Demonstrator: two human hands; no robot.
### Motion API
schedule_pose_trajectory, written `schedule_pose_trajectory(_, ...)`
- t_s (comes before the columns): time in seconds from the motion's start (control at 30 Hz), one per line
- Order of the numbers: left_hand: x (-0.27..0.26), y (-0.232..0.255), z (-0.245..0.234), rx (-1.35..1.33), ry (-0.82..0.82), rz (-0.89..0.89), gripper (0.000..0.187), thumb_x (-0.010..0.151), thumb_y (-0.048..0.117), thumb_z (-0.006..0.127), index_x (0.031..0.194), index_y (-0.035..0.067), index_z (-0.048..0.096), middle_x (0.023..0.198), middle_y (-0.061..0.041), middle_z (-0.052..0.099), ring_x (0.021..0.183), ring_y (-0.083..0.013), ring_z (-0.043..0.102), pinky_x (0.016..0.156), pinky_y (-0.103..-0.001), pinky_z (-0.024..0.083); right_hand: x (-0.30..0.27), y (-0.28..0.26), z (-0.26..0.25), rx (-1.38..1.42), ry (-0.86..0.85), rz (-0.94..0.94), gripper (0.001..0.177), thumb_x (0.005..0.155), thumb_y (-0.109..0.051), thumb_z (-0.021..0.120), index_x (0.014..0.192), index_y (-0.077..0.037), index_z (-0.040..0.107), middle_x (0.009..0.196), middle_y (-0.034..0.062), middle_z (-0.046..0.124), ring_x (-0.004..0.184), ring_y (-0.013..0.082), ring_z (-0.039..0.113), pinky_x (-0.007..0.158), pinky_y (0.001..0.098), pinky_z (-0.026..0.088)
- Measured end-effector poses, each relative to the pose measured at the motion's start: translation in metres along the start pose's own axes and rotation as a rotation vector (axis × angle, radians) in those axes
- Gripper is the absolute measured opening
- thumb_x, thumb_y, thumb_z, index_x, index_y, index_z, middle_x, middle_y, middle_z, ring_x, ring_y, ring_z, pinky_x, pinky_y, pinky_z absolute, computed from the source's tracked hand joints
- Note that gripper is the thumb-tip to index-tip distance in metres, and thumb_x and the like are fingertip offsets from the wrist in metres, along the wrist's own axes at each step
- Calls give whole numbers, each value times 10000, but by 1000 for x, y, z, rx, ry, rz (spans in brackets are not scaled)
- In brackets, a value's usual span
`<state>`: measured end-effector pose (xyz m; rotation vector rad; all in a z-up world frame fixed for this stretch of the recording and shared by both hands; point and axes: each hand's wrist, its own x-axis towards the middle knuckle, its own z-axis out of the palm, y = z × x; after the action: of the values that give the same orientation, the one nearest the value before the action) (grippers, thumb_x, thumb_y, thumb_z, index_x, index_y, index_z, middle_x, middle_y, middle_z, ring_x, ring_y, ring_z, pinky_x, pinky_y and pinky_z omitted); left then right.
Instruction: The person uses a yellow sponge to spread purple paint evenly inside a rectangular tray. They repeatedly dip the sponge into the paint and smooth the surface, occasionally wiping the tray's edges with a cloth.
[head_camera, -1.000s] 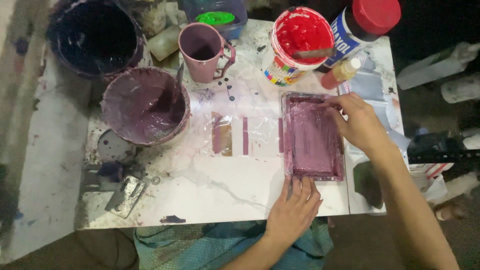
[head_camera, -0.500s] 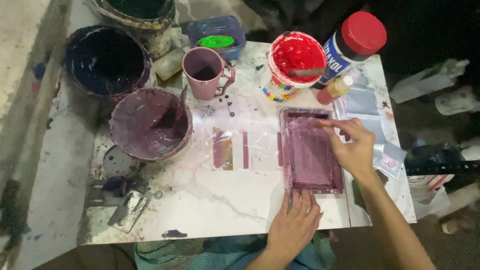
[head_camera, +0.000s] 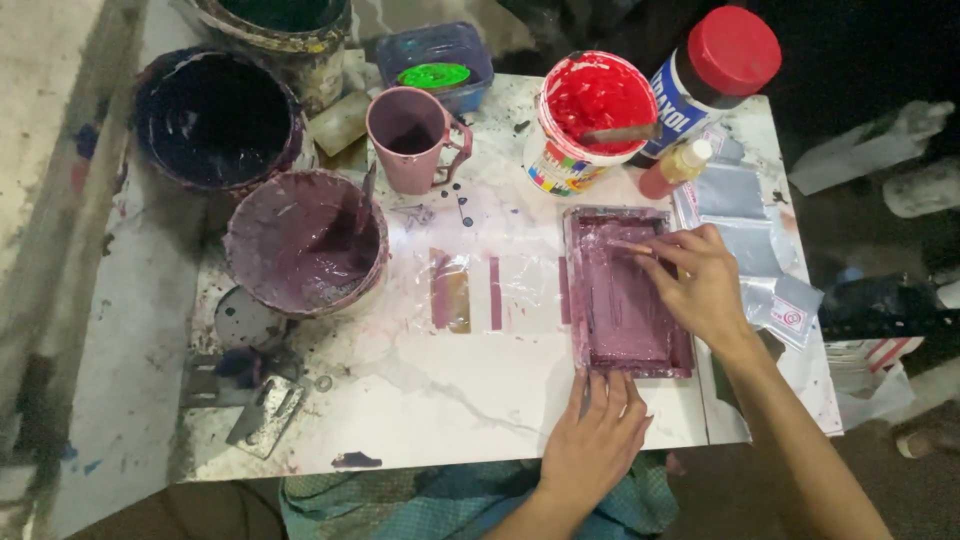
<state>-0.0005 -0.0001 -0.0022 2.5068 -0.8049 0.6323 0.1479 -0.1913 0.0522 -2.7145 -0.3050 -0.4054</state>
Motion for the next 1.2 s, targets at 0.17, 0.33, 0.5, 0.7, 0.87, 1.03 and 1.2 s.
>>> schedule_pose_trajectory(0.17, 0, 1, -1, 2, -7, -8, 452, 1057, 393, 632, 1312, 20, 613, 1295, -174, 590, 1194, -327, 546, 1165, -487, 436, 4, -8, -3, 42, 67, -43, 190, 974, -150, 772, 1135, -55, 806, 1051, 103, 752, 929, 251, 551, 830, 374, 464)
schedule_pose_trajectory(0.33, 1, 0, 0, -8, -11, -7, 440, 1070, 384, 617, 1324, 25, 616, 1311, -177, 591, 1205, -325, 537, 1177, -488, 420, 6, -2, -20, -117, 109, -77, 200, 1021, -179, 754, 1157, -46, 816, 955, 87, 719, 883, 258, 515, 799, 387, 437)
schedule_pose_trajectory(0.5, -1, 1, -1, 3, -22, -5, 455, 1060, 397, 617, 1322, 25, 621, 1301, -176, 598, 1206, -347, 540, 1146, -480, 426, 10, 5, -23, -263, -181, 52, 277, 982, -269, 703, 1178, -94, 788, 990, 90, 728, 920, 259, 561, 723, 428, 491)
schedule_pose_trajectory(0.7, -1, 0, 0, -23, -38, -2, 437, 1058, 384, 619, 1314, 30, 611, 1308, -181, 605, 1198, -328, 543, 1143, -478, 423, 32, 7, -62, -227, -8, -69, 210, 1049, -178, 711, 1139, 2, 771, 1074, 139, 759, 968, 305, 643, 796, 436, 494)
schedule_pose_trajectory(0.87, 3, -1, 0, -25, -43, 6, 432, 1067, 381, 597, 1314, 26, 611, 1309, -182, 601, 1202, -330, 537, 1163, -488, 406, 37, 16, -40, -181, -165, -71, 180, 1019, -198, 647, 1143, -100, 733, 1059, 71, 723, 949, 273, 581, 825, 415, 454)
schedule_pose_trajectory(1.03, -1, -1, -3, -42, -45, 1, 433, 1061, 374, 617, 1310, 20, 609, 1308, -193, 597, 1210, -351, 537, 1143, -490, 420, 46, 19, -41, -271, -218, -83, 218, 1039, -253, 622, 1157, -104, 727, 1080, 81, 733, 1022, 307, 594, 806, 470, 472)
schedule_pose_trajectory(1.2, -2, -1, 4, -80, -30, 11, 442, 1068, 365, 604, 1316, -1, 607, 1303, -215, 593, 1198, -354, 534, 1152, -519, 424, 59, 24, -28, -535, -370, -158, 240, 1004, -322, 591, 1175, -220, 725, 1126, 47, 698, 1021, 320, 627, 830, 460, 478)
